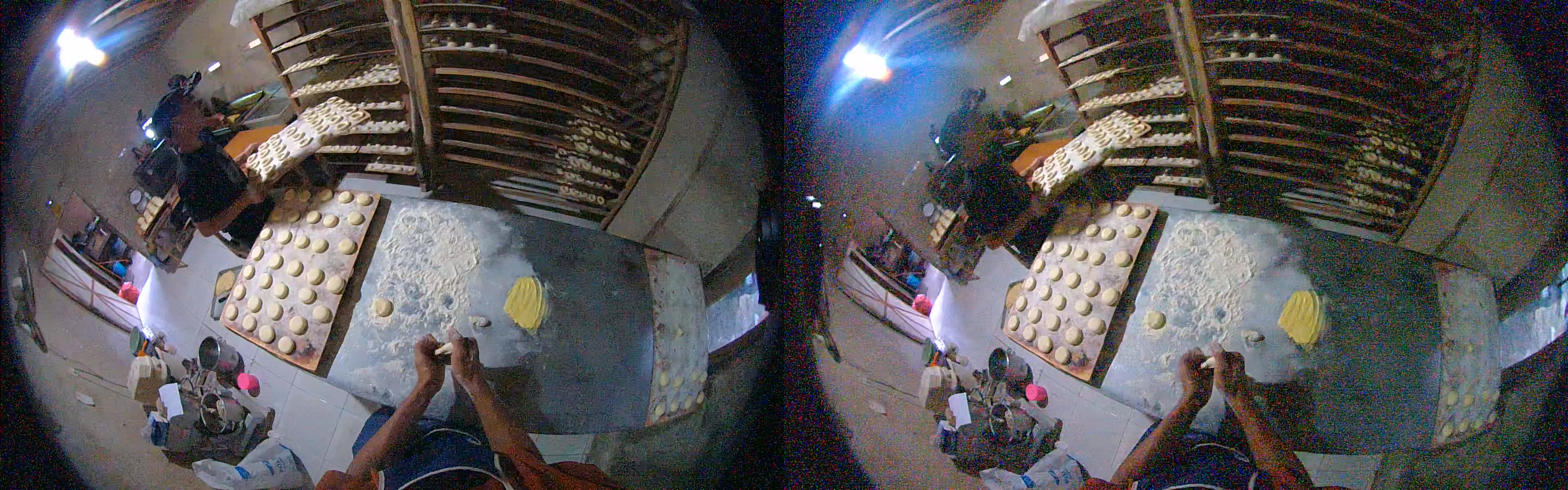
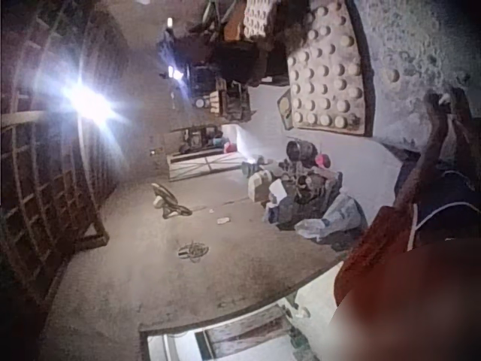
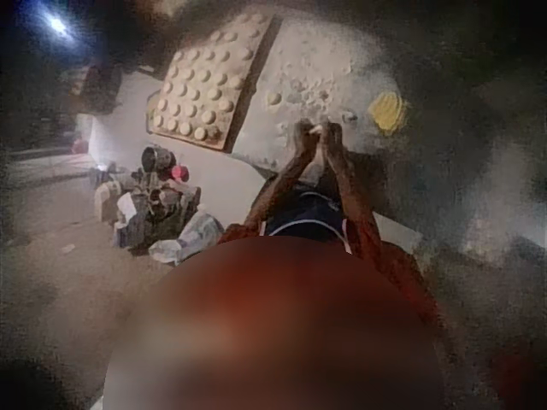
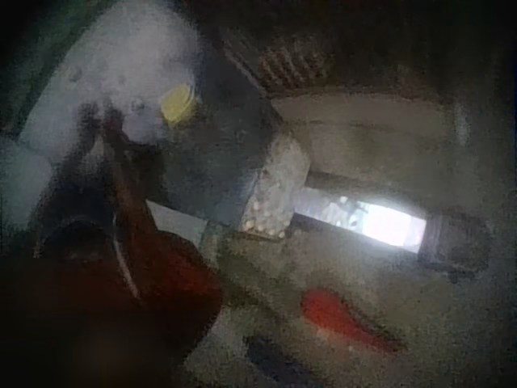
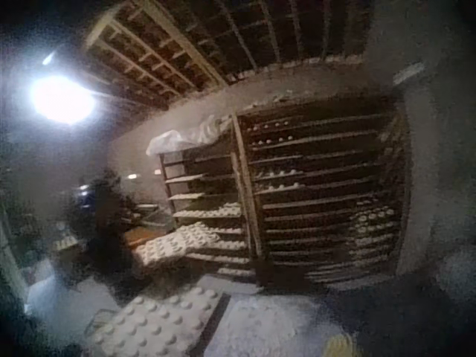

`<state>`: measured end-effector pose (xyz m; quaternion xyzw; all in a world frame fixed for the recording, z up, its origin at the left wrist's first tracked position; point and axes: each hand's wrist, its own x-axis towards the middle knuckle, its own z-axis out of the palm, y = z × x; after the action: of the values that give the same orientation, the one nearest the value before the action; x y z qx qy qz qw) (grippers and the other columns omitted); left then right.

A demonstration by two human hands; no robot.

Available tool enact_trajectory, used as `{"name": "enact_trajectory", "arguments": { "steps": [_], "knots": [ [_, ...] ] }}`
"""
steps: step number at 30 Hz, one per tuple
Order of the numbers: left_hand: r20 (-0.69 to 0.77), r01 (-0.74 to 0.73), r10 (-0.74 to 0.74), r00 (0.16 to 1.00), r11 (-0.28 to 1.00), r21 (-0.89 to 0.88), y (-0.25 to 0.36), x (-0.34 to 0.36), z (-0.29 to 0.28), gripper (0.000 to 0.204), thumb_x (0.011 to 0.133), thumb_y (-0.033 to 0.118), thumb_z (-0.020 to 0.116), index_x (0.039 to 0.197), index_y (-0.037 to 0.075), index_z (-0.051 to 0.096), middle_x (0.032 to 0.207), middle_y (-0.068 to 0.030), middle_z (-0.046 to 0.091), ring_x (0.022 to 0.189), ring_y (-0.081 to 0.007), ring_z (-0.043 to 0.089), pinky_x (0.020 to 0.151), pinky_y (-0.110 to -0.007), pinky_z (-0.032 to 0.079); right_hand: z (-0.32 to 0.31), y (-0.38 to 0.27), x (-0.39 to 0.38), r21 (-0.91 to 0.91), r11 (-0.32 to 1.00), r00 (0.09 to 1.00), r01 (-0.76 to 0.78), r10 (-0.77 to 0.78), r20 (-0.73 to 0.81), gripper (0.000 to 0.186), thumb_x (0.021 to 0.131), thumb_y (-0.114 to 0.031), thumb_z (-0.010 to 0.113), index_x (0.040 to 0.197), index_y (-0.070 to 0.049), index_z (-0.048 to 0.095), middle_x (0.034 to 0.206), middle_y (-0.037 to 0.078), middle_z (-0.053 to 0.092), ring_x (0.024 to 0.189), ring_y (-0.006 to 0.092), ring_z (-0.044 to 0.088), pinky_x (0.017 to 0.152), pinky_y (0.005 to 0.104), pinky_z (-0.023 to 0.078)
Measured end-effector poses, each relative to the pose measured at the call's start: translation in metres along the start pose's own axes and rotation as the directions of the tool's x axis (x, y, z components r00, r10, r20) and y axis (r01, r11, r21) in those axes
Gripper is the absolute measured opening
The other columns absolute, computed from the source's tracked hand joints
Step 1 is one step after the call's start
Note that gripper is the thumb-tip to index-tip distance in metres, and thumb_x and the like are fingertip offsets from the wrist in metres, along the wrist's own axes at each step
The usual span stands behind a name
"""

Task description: The person shapes small dough balls into ring shapes by hand and places them on a wooden board. Another person works alongside, also shaping dough and arranging it on racks. The workspace is a bakery with flour on the table and multiple trays of dough.

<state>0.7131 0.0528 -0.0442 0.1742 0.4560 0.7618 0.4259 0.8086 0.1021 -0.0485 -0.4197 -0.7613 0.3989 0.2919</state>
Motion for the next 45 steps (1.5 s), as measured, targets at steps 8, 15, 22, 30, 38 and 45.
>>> {"name": "enact_trajectory", "arguments": {
  "steps": [8,15,22,30,38,45],
  "knots": [
    [0.119,0.010,-0.044,0.992,0.962,0.273,-0.008,0.002,-0.019,0.023,0.092,0.022,0.043,0.077,0.004,0.045,0.064,-0.0109,0.041,0.056,-0.0250,0.050,0.052,-0.042,0.038,-0.008,-0.020,-0.018,-0.209,0.935,0.933,0.288,-0.323,-0.158,0.042,0.095,-0.035,0.048,0.082,0.001,0.064,0.063,0.014,0.060,0.060,0.0234,0.058,0.057,0.0394,0.045],
    [-0.037,0.019,-0.006,0.999,0.933,0.360,-0.012,-0.005,-0.031,0.023,0.095,0.021,0.040,0.079,0.006,0.045,0.067,-0.0069,0.044,0.057,-0.0204,0.045,0.053,-0.036,0.037,0.017,0.007,-0.037,-0.118,0.993,0.985,-0.021,0.041,0.170,0.051,0.095,-0.046,0.044,0.079,-0.001,0.063,0.071,0.018,0.064,0.064,0.0285,0.065,0.060,0.0408,0.048],
    [0.423,-0.497,0.270,0.865,0.568,0.656,0.001,-0.017,-0.059,0.029,0.097,0.031,0.045,0.089,0.005,0.053,0.080,-0.0011,0.053,0.057,-0.0195,0.048,0.063,-0.031,0.044,0.008,-0.031,-0.032,-0.042,0.989,0.945,-0.141,0.147,0.292,0.045,0.094,-0.045,0.043,0.082,-0.005,0.059,0.069,0.014,0.064,0.060,0.0325,0.061,0.055,0.0458,0.044],
    [0.111,-0.105,0.038,0.993,0.712,0.694,0.012,-0.016,-0.086,0.037,0.098,0.038,0.043,0.095,0.004,0.058,0.086,-0.0032,0.058,0.078,-0.0170,0.055,0.070,-0.032,0.044,0.011,-0.080,-0.036,-0.107,0.973,0.979,0.205,-0.205,0.019,0.045,0.094,-0.042,0.045,0.088,-0.003,0.066,0.068,0.018,0.063,0.062,0.0338,0.061,0.061,0.0458,0.047],
    [0.035,-0.026,0.008,0.999,0.847,0.531,0.025,-0.005,-0.142,0.044,0.099,0.042,0.036,0.092,0.002,0.053,0.078,-0.0113,0.056,0.072,-0.0233,0.056,0.065,-0.037,0.045,0.076,-0.084,-0.016,0.107,0.971,0.967,0.213,-0.225,0.123,0.053,0.096,-0.040,0.038,0.063,0.000,0.054,0.063,0.024,0.055,0.059,0.0409,0.057,0.055,0.0458,0.043],
    [-0.115,0.166,-0.194,0.974,0.963,-0.214,0.066,-0.007,-0.133,0.029,0.095,0.032,0.042,0.073,0.012,0.042,0.067,0.0040,0.040,0.062,-0.0096,0.040,0.061,-0.027,0.036,0.089,-0.111,-0.021,0.093,0.922,0.906,0.376,-0.387,0.172,0.025,0.091,-0.026,0.047,0.102,-0.007,0.060,0.062,0.017,0.057,0.056,0.0355,0.058,0.050,0.0463,0.043]
  ]
}}
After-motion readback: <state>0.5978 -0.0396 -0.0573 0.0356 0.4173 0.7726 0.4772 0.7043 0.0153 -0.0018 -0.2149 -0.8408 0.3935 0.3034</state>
